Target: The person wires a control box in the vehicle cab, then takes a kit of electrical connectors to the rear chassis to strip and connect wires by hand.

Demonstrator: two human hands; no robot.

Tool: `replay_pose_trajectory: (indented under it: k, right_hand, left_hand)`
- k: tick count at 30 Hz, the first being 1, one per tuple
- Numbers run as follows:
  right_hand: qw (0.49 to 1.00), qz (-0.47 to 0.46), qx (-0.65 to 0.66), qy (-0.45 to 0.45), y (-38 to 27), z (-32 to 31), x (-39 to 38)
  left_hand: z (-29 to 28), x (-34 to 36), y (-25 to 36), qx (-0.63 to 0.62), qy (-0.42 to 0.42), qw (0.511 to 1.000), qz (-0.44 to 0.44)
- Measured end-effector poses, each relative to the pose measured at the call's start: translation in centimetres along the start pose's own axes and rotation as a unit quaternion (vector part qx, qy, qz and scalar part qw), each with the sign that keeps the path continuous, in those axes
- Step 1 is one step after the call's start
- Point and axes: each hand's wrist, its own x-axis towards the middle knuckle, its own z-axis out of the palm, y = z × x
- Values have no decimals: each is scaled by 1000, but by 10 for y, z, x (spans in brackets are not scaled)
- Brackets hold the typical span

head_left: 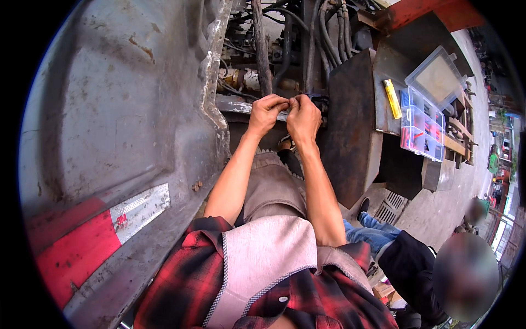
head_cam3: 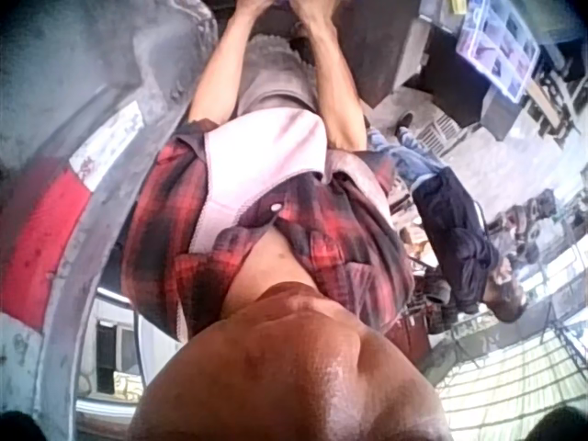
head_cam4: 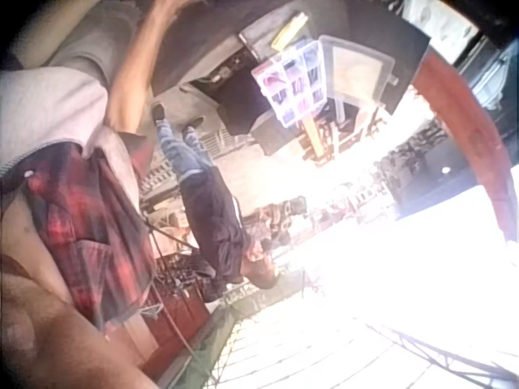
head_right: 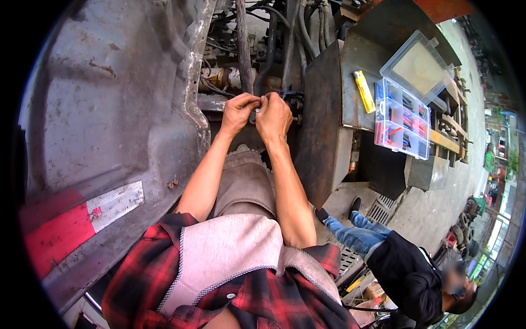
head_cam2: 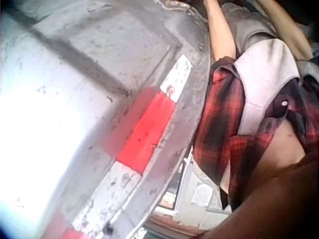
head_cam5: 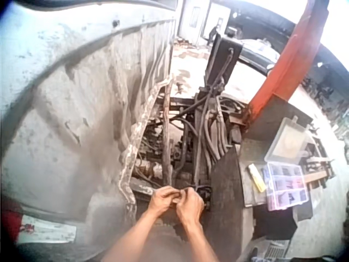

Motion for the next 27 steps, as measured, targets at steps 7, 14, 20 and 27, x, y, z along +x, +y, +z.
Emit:
replay_pose_trajectory:
  k: [7, 14, 20, 27]
  right_hand:
    - [998, 37, 40, 25, 1, -3, 16]
    - [983, 0, -183, 34, 12, -7, 22]
    - [992, -5, -93, 83, 26, -2, 26]
    - [992, -16, -56, 109, 29, 4, 21]
  left_hand:
    - [8, 0, -8, -29, 50, 995, -80]
    - [18, 9, -22, -32, 49, 988, -142]
    - [31, 20, -20, -41, 51, 988, -143]
    - [38, 30, -24, -119, 51, 977, -172]
